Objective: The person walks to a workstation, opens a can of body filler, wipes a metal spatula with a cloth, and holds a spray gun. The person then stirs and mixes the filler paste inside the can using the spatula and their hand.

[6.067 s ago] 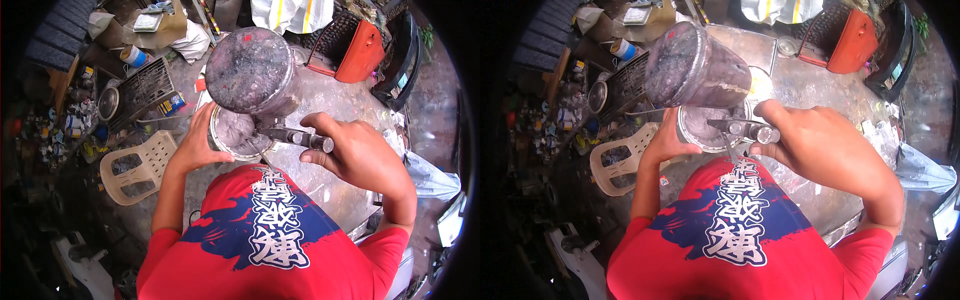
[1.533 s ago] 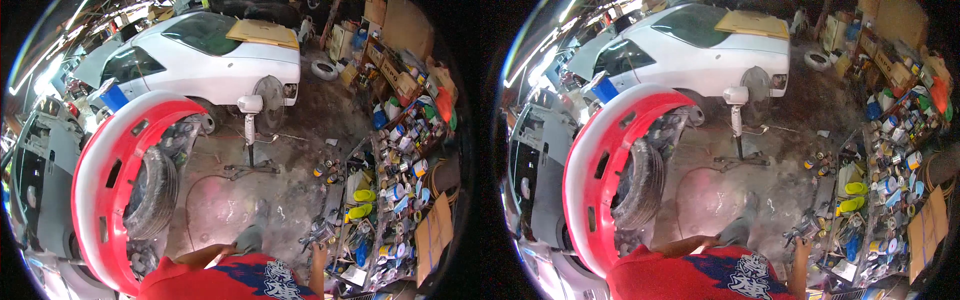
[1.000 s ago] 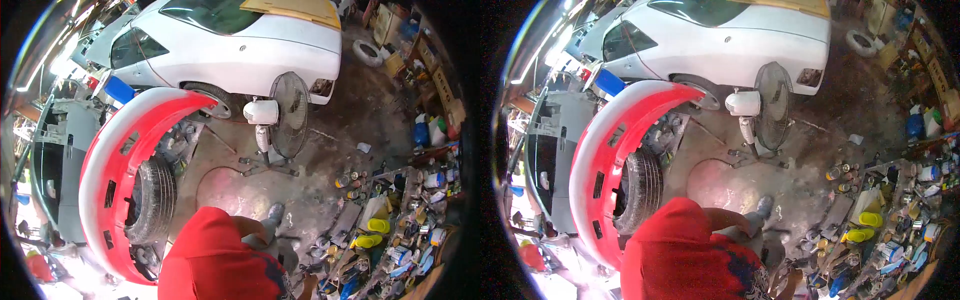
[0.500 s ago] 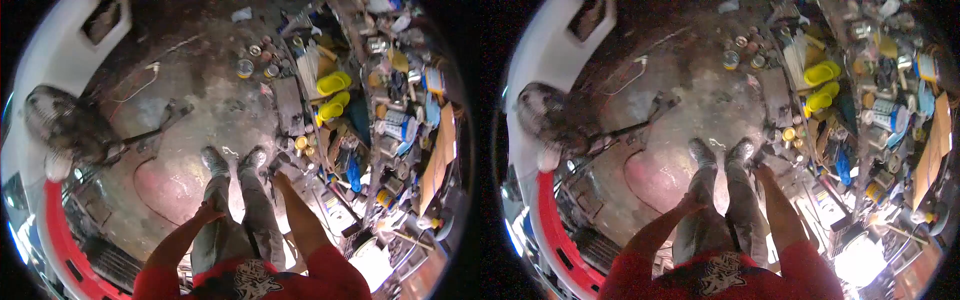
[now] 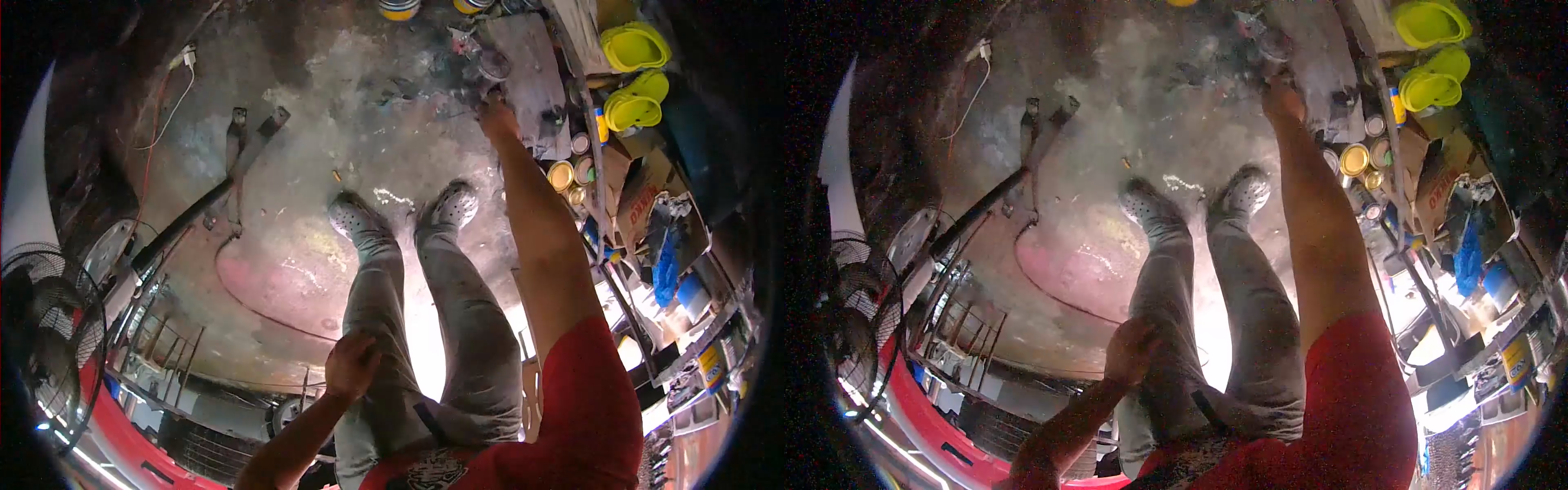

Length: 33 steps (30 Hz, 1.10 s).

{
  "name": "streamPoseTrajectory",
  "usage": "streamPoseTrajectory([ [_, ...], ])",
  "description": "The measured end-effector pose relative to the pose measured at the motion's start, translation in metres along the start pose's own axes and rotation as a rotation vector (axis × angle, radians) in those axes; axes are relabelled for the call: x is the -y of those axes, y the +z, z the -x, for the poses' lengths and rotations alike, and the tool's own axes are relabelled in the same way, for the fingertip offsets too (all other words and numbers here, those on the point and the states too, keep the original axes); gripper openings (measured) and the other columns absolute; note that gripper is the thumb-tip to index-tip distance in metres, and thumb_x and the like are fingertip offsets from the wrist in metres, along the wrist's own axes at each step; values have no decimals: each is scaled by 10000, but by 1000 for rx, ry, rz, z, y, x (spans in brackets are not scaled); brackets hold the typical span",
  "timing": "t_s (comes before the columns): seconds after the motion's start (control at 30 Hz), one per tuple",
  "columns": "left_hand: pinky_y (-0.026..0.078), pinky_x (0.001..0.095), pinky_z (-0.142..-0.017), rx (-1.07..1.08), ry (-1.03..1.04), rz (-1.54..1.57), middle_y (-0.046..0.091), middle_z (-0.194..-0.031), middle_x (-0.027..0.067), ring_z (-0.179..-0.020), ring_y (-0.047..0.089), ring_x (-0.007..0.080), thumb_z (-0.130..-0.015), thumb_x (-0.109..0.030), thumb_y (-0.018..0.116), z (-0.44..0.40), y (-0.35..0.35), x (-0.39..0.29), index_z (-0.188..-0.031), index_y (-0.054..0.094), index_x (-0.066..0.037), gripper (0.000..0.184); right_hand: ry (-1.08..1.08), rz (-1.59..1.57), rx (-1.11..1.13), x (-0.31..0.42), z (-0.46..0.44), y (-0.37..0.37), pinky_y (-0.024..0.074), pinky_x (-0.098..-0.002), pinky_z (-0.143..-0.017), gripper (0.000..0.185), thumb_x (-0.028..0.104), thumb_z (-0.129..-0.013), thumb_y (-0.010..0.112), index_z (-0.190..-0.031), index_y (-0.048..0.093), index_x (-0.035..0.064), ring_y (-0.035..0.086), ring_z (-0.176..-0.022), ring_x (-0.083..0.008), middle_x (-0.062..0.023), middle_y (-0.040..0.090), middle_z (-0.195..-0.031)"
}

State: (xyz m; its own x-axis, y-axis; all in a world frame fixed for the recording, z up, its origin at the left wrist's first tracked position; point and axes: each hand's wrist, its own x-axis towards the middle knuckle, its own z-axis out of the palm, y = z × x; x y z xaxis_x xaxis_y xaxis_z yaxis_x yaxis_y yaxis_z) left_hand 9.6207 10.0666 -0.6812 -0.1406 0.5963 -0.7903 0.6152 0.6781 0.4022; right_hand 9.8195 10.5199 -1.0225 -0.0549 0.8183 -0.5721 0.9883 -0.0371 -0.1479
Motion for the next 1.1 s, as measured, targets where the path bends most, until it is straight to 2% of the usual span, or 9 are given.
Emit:
streamPoseTrajectory([
  [0.27,505,476,-1015,1,-67,-30,658,-1251,149,-1221,587,351,-894,-342,686,4,-16,-44,-1234,664,-133,400,-111,-48,284,-104,159,155,525,-522,-932,400,294,-998,451,-1218,647,24,645,-1124,-409,-231,659,-1247],
  [0.43,498,517,-1011,69,-87,-305,631,-1285,231,-1207,579,433,-910,-485,615,25,10,-33,-1409,531,-124,622,179,-427,556,-71,431,-81,515,-519,-923,474,456,-980,490,-1153,655,47,671,-1068,-396,-256,690,-1126],
  [0.5,490,528,-1013,91,59,-427,624,-1280,268,-1190,587,459,-907,-522,600,52,4,-54,-1426,517,-111,667,-347,-232,424,-138,497,-35,538,-507,-871,470,478,-942,566,-1156,651,68,699,-969,-398,-254,708,-1034],
  [0.53,484,530,-1016,147,139,-557,622,-1274,285,-1183,592,467,-905,-535,597,67,0,-67,-1417,529,-103,673,145,-382,550,-118,540,-125,537,-504,-858,478,483,-933,596,-1157,651,65,689,-963,-406,-241,708,-1045],
  [0.63,463,527,-1032,322,509,-698,638,-1267,263,-1188,596,465,-895,-540,592,86,-43,-87,-1361,588,-95,645,-85,-184,317,-167,644,-100,559,-453,-860,244,260,-982,549,-1033,712,86,673,-1021,-336,-163,707,-1016],
  [0.67,455,525,-1038,411,659,-716,646,-1267,244,-1195,595,459,-891,-536,592,92,-59,-93,-1338,612,-95,628,85,-701,115,-206,679,-19,547,-478,-795,130,196,-883,608,-914,715,130,664,-939,-376,-180,679,-959],
  [0.73,448,520,-1041,585,712,-683,657,-1261,216,-1196,597,444,-908,-497,566,88,-77,-94,-1299,641,-91,568,-2,-55,35,-188,747,-61,570,-462,-760,154,205,-880,624,-953,704,95,691,-836,-327,-136,702,-881],
  [0.87,460,508,-1012,927,833,-863,659,-1224,234,-1162,615,396,-1015,-347,433,4,-128,-66,-1241,662,-75,421,758,-836,-172,-135,857,-41,584,-378,-665,351,319,-937,642,-995,691,-23,713,-669,-224,-135,727,-833],
  [1.1,456,499,-1025,676,453,-1153,649,-1241,245,-1183,606,399,-1002,-371,465,32,-215,-158,-1257,649,-64,439,1238,-1059,-72,9,970,18,496,-502,-998,455,378,-922,550,-1122,709,1,636,-1152,-433,-292,663,-1206],
])
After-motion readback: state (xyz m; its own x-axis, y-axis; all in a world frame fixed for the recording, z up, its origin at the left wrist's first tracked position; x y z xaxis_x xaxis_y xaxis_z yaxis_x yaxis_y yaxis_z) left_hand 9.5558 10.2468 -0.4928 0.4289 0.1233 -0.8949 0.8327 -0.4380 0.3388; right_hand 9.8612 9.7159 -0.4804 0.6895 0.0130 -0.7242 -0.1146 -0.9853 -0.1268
